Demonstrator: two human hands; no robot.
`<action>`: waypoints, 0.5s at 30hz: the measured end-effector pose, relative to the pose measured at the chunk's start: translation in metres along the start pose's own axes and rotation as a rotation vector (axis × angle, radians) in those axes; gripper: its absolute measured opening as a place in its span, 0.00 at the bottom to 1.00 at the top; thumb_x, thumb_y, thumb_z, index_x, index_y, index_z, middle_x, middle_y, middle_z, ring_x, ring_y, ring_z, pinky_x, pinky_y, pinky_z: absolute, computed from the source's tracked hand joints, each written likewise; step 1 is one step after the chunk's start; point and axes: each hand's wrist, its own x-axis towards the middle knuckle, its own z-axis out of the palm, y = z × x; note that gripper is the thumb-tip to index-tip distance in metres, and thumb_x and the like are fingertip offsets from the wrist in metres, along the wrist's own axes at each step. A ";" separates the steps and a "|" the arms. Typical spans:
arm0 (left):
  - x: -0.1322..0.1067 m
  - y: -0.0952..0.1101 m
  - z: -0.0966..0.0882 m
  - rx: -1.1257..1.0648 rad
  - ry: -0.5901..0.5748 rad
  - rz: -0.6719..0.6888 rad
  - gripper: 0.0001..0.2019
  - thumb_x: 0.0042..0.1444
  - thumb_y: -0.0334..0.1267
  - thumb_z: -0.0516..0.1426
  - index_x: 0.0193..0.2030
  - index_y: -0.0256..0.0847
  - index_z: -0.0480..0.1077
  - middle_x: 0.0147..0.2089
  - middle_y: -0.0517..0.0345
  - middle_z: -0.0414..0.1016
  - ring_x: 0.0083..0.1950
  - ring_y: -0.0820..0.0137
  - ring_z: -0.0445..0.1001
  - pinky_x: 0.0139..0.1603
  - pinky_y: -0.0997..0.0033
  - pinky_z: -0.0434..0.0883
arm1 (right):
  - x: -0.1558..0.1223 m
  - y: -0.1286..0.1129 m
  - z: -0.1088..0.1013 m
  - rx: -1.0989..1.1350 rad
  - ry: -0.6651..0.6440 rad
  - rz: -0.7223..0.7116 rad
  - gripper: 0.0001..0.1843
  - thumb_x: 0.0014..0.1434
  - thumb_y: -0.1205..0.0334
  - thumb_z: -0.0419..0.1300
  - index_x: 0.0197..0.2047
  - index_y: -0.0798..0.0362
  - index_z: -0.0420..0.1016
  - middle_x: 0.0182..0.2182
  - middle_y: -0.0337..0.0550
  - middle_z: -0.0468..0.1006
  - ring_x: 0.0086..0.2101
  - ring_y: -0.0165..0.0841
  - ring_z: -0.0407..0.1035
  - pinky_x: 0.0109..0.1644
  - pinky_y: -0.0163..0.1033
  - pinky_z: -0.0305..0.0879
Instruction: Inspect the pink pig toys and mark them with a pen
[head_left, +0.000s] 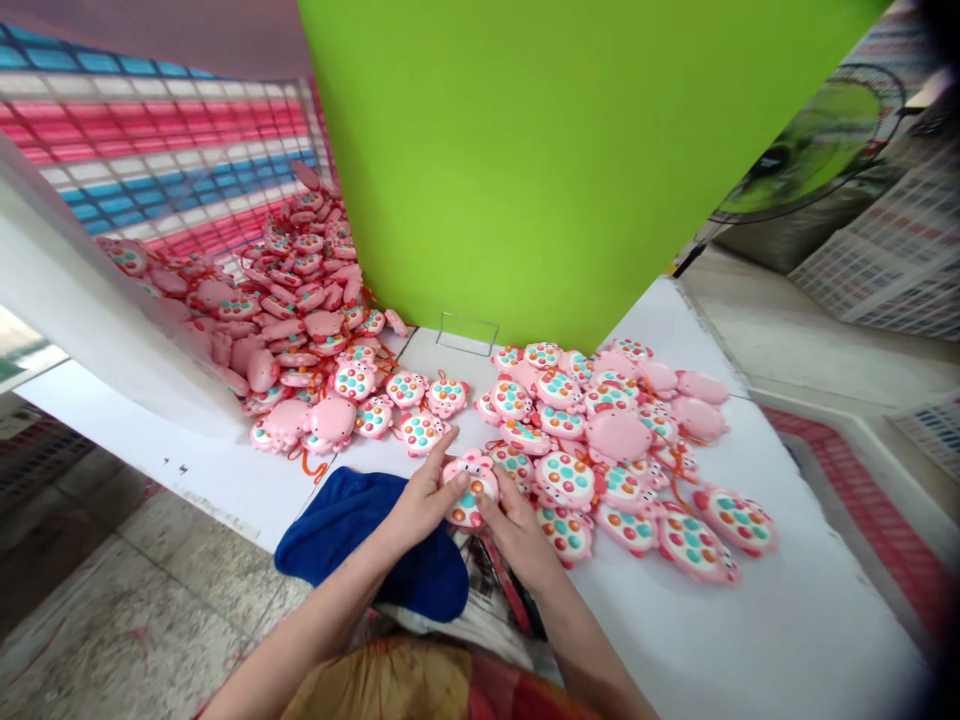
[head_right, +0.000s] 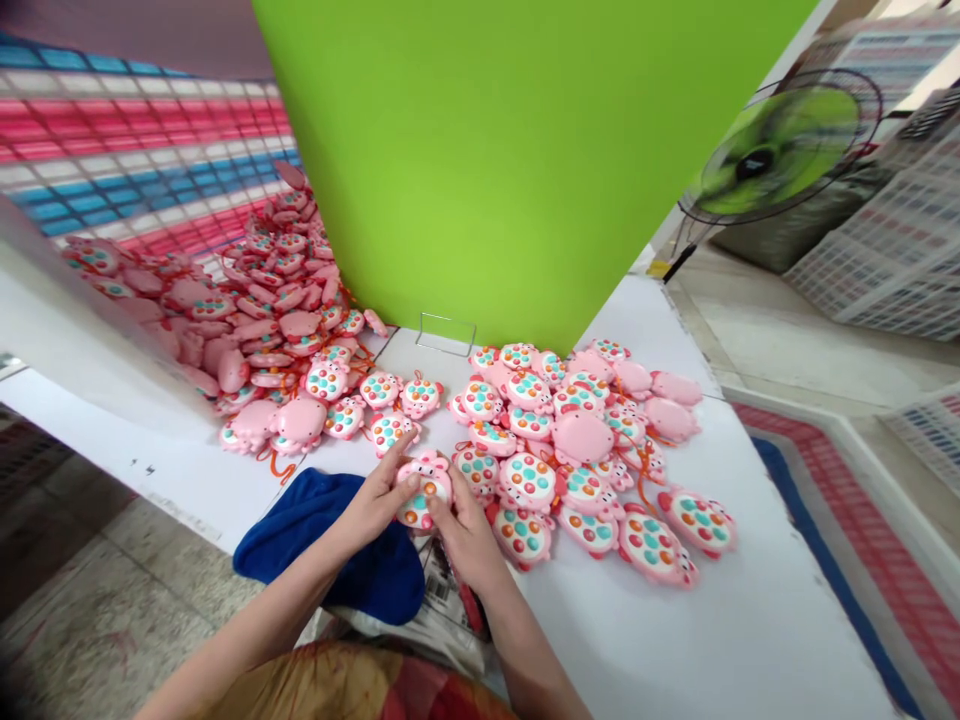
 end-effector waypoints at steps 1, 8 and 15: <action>0.002 0.001 -0.002 0.060 0.002 0.011 0.33 0.61 0.48 0.52 0.69 0.42 0.46 0.46 0.51 0.70 0.37 0.70 0.71 0.37 0.71 0.70 | 0.003 0.002 -0.004 -0.008 0.028 -0.010 0.33 0.57 0.49 0.60 0.64 0.45 0.60 0.62 0.42 0.62 0.62 0.38 0.56 0.67 0.48 0.54; 0.032 -0.020 -0.035 0.824 0.257 0.245 0.23 0.58 0.40 0.55 0.60 0.40 0.61 0.59 0.43 0.64 0.61 0.56 0.63 0.60 0.51 0.62 | 0.027 -0.010 -0.049 0.387 0.434 -0.069 0.30 0.50 0.53 0.67 0.56 0.42 0.67 0.55 0.38 0.70 0.49 0.35 0.70 0.49 0.43 0.74; 0.055 -0.051 -0.062 1.111 0.273 0.195 0.23 0.51 0.30 0.57 0.56 0.39 0.66 0.62 0.43 0.63 0.64 0.52 0.59 0.63 0.47 0.59 | 0.025 -0.009 -0.047 0.687 0.376 0.083 0.20 0.47 0.55 0.68 0.44 0.51 0.75 0.47 0.47 0.78 0.49 0.38 0.72 0.56 0.47 0.67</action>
